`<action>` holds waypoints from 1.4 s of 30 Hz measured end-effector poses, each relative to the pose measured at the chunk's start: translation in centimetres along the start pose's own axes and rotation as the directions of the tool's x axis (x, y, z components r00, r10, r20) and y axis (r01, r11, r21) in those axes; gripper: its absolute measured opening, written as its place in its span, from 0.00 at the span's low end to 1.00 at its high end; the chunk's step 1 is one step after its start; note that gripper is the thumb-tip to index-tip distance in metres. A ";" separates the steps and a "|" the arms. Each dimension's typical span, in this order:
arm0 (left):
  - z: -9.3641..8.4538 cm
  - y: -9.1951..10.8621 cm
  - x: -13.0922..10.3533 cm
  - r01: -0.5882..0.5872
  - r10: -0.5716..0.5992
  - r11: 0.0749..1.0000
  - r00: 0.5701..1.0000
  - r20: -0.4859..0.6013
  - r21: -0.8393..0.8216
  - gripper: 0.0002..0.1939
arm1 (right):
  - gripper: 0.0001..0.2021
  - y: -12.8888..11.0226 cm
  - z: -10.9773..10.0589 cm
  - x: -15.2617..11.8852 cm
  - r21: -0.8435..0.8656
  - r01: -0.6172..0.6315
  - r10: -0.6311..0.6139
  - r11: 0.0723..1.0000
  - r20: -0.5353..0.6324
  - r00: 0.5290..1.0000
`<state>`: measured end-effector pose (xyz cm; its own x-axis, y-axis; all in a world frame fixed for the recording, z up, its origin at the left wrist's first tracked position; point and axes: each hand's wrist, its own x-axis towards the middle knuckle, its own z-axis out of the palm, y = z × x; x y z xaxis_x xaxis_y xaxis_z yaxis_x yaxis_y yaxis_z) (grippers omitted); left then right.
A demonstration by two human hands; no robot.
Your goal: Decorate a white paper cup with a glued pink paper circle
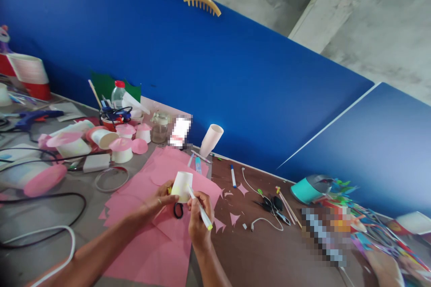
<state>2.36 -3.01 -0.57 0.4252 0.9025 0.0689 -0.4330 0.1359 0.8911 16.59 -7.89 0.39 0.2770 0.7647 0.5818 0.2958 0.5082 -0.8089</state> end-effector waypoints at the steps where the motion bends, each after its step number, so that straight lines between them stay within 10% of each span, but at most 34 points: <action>1: 0.0 -0.1 0.0 0.002 -0.002 1.000 1.000 -0.003 -0.001 0.23 | 0.11 0.1 0.0 0.0 -0.004 -0.009 0.009 1.000 -0.001 1.000; 42: -0.9 -1.3 0.4 -0.013 0.013 1.000 1.000 -0.023 -0.002 0.15 | 0.08 -0.3 -0.4 -0.5 0.043 0.050 -0.054 0.998 0.104 0.993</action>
<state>2.35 -2.49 -2.15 0.4015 0.9132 0.0704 -0.4399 0.1249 0.8893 16.72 -8.58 0.32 0.1643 0.7733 0.6124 0.2699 0.5620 -0.7819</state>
